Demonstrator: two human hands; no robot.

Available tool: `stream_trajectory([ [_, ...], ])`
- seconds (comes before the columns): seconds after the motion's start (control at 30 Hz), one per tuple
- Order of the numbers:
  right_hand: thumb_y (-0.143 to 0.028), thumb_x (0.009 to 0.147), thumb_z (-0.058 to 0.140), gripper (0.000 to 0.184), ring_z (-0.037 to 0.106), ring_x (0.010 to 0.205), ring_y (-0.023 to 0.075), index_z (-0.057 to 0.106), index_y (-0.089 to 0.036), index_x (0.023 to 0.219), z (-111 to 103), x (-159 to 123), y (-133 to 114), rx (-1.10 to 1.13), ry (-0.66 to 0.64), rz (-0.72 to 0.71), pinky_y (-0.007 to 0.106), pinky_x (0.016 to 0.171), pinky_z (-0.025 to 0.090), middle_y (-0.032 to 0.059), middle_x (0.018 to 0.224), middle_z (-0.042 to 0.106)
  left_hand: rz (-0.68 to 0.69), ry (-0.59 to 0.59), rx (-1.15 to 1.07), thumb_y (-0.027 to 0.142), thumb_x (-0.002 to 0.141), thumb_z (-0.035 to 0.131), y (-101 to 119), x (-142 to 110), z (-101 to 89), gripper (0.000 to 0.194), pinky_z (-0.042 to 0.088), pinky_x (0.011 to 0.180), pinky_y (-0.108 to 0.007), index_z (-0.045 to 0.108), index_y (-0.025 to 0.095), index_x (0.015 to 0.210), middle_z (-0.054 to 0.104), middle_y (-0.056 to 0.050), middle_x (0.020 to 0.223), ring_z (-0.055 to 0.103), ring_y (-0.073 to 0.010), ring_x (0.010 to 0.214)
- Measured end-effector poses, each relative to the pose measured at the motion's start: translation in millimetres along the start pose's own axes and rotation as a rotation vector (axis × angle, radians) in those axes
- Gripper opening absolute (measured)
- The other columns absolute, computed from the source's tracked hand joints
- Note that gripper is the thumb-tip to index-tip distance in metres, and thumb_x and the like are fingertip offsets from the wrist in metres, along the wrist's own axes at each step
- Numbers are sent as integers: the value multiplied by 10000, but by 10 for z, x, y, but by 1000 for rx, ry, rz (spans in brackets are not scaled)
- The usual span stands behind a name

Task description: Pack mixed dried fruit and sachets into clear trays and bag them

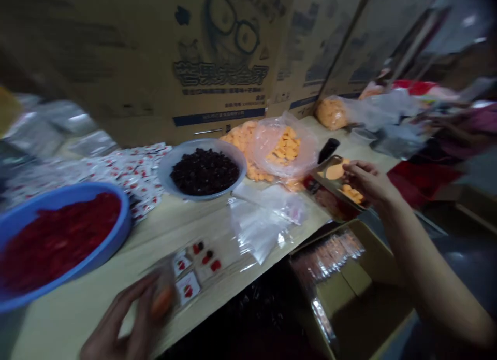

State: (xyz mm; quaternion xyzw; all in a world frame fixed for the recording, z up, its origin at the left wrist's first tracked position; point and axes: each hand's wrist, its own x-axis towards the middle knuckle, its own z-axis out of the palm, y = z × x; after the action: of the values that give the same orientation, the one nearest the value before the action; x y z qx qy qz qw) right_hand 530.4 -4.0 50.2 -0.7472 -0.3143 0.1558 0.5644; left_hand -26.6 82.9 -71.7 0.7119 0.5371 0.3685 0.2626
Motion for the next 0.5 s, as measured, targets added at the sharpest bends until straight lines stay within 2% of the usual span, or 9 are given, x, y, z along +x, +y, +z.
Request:
stream_trajectory([
  [0.07, -420, 708, 823, 302, 576, 533, 93, 664, -187, 815, 529, -372, -93, 185, -196, 76, 202, 527, 457, 2, 661, 636, -80, -57, -142, 413, 906, 618, 380, -14, 43, 238, 537, 886, -344, 705, 293, 1093, 732, -13, 1132, 665, -231, 1049],
  [0.13, -401, 669, 869, 325, 577, 542, 78, 690, -190, 840, 1204, -774, -158, 356, -385, 153, 180, 529, 469, -6, 733, 665, -154, -175, -342, 415, 942, 578, 656, 93, 80, 277, 524, 928, -343, 700, 239, 1119, 736, -53, 1127, 672, -223, 1048],
  [0.2, -410, 676, 871, 326, 581, 557, 80, 701, -186, 842, 1922, -1192, -224, 462, -614, 197, 187, 552, 487, -4, 749, 681, -208, -309, -560, 420, 942, 587, 741, 260, 64, 327, 545, 903, -334, 679, 203, 1170, 726, -87, 1169, 682, -220, 1041],
  [0.3, -461, 738, 818, 311, 587, 584, 105, 706, -195, 855, 2838, -1747, -337, 577, -899, 174, 221, 572, 503, -2, 733, 684, -299, -385, -738, 416, 900, 657, 612, 433, -95, 414, 574, 826, -314, 653, 183, 1242, 724, -107, 1181, 709, -211, 975],
  [0.33, -471, 755, 801, 303, 593, 598, 114, 705, -201, 853, 3057, -1883, -367, 607, -955, 163, 234, 584, 511, -1, 739, 686, -330, -369, -746, 412, 879, 686, 545, 450, -167, 429, 579, 797, -306, 662, 174, 1234, 735, -107, 1149, 716, -205, 933],
  [0.4, -469, 780, 774, 278, 609, 632, 130, 706, -209, 852, 3349, -2061, -386, 633, -1036, 144, 264, 626, 537, 2, 759, 692, -370, -288, -718, 407, 844, 725, 418, 428, -300, 426, 584, 772, -300, 689, 154, 1184, 750, -100, 1082, 716, -197, 885],
  [0.5, -413, 809, 752, 261, 645, 734, 153, 728, -218, 981, 3473, -2149, -286, 556, -1079, 34, 311, 720, 572, 19, 874, 719, -372, -129, -564, 401, 847, 716, 281, 289, -393, 360, 577, 790, -304, 708, 150, 1104, 756, -82, 1032, 704, -193, 882],
])
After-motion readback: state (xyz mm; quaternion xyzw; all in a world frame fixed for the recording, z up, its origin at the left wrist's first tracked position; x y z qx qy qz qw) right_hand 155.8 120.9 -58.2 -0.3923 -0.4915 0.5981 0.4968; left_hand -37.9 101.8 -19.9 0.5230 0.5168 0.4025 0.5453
